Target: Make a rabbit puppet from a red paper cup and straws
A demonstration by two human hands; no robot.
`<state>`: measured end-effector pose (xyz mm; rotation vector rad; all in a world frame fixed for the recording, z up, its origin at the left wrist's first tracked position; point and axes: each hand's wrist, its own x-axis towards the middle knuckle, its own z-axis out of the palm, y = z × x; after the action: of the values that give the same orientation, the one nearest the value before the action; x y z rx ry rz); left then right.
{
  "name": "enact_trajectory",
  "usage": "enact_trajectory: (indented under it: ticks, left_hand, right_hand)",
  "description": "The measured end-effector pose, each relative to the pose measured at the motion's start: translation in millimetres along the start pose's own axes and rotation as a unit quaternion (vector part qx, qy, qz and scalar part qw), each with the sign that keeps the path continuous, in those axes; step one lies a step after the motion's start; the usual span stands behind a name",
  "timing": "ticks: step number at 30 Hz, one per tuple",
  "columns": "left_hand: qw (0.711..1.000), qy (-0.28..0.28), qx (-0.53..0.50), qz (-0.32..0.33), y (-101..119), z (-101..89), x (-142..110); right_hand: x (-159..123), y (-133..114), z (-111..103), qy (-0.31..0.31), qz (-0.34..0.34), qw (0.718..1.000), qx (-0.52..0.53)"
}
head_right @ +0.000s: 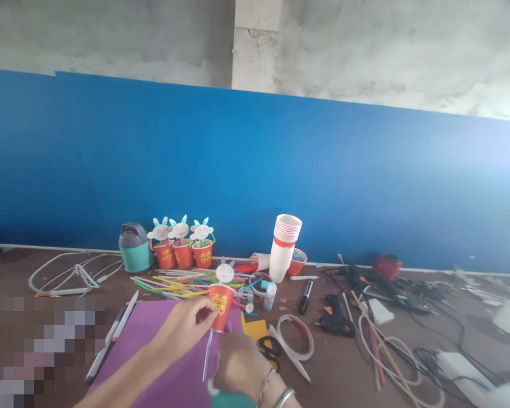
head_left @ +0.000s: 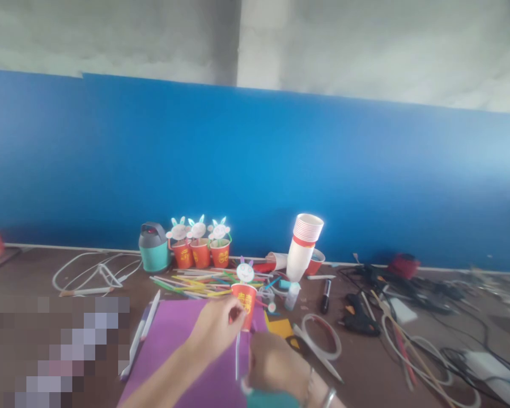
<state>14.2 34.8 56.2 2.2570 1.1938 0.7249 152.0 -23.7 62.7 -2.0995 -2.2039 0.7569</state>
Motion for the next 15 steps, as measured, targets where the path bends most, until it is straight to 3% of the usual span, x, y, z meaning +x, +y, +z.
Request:
enact_trajectory:
  ticks: [4,7,15]
  left_hand:
    - [0.992,-0.077,-0.079,0.065,6.8,2.6,-6.6]
    - [0.984,-0.115,-0.12,0.063,9.7,6.6,-9.7]
    - [0.993,-0.061,-0.104,-0.004,4.8,20.6,-8.4]
  right_hand:
    - [1.0,13.4,-21.7,0.038,0.027,0.996,0.072]
    - [5.4,25.7,-27.3,0.074,0.006,0.987,0.146]
    - [10.3,28.5,-18.6,0.096,-0.022,0.967,0.235]
